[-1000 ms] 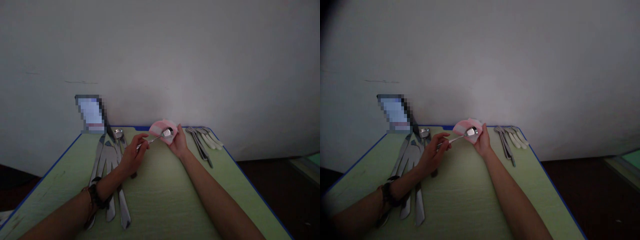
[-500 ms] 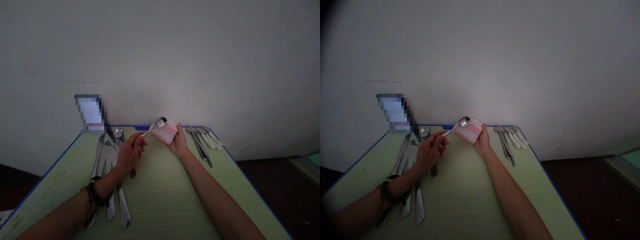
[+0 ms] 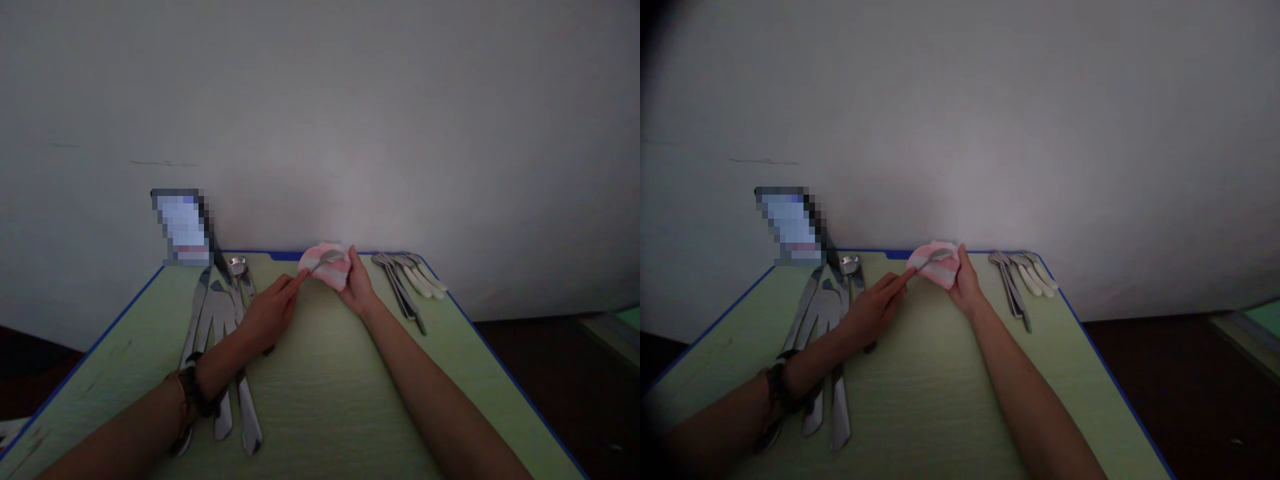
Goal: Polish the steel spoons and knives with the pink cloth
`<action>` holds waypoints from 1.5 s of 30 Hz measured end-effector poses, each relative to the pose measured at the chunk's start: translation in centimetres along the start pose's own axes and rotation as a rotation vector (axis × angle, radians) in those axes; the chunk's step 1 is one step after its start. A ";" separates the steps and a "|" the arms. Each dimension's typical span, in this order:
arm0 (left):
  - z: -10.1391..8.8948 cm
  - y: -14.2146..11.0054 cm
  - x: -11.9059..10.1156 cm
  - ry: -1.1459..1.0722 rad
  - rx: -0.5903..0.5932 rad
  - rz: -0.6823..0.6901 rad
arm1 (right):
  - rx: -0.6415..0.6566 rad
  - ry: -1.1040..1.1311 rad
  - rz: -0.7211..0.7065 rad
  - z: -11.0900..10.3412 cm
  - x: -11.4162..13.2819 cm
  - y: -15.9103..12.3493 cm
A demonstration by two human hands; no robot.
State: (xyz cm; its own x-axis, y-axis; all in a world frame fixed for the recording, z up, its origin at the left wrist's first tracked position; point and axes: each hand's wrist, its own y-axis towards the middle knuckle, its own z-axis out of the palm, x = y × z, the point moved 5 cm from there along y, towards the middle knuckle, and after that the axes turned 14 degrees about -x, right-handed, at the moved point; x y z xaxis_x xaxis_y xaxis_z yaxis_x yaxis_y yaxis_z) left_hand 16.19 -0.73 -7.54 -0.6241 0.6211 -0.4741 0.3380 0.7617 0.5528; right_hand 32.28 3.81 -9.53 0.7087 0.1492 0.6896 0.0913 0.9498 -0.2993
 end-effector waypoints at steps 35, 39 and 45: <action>-0.8 0.3 0.5 -0.161 -0.093 -0.260 | -0.107 -0.429 -0.166 -1.4 -1.6 1.0; -0.4 0.2 0.5 -0.103 -0.027 -0.243 | -0.157 -0.219 -0.118 -1.0 -1.1 0.5; -0.1 0.1 0.3 -0.042 0.045 -0.225 | -0.188 -0.089 -0.081 -0.7 -0.5 0.1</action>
State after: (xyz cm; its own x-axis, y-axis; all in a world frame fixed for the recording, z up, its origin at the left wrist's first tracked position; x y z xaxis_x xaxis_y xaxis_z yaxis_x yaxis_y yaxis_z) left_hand 15.96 -0.50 -7.56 -0.6579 0.4410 -0.6105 0.2254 0.8888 0.3992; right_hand 32.47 3.66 -10.38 0.6300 0.1064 0.7693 0.2799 0.8929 -0.3527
